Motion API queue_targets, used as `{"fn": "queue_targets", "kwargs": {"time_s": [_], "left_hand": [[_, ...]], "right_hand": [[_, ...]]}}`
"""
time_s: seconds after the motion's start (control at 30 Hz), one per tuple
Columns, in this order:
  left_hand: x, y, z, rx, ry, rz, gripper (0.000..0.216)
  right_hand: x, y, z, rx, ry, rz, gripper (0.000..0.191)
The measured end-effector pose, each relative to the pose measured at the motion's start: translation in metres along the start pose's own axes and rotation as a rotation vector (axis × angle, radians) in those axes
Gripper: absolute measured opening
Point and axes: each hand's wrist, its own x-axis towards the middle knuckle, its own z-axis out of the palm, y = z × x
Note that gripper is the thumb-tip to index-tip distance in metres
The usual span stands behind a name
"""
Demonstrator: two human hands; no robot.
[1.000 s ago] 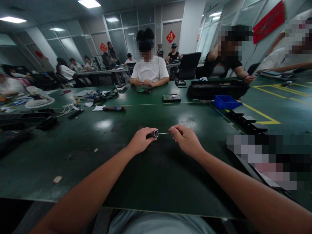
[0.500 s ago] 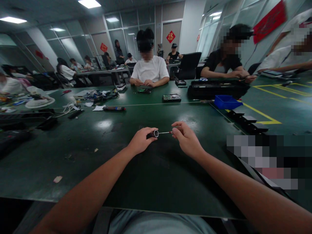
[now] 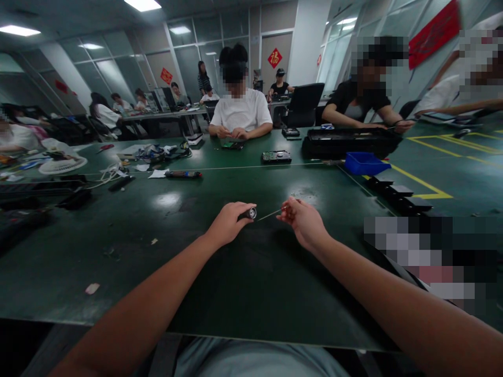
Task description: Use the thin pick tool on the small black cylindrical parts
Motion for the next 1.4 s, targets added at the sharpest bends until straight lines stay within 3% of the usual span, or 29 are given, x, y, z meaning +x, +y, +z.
{"fn": "queue_targets", "kwargs": {"time_s": [0.13, 0.5, 1.03, 1.2, 1.4], "left_hand": [[0.0, -0.001, 0.001, 0.01, -0.032, -0.05, 0.039], [-0.001, -0.002, 0.004, 0.045, -0.046, -0.028, 0.041], [-0.002, 0.0, 0.003, 0.093, -0.07, -0.033, 0.039], [-0.002, 0.001, 0.002, 0.068, -0.06, -0.068, 0.039], [-0.002, 0.0, 0.004, 0.053, -0.059, -0.054, 0.039]], "right_hand": [[0.003, 0.002, -0.003, -0.088, 0.02, -0.1, 0.025], [-0.01, -0.005, 0.003, -0.284, -0.082, -0.308, 0.03], [-0.022, -0.015, 0.004, -0.741, -0.063, -0.499, 0.021], [-0.018, -0.015, 0.001, -0.694, -0.004, -0.511, 0.021], [-0.021, -0.014, 0.003, -0.595, -0.098, -0.473, 0.023]]}}
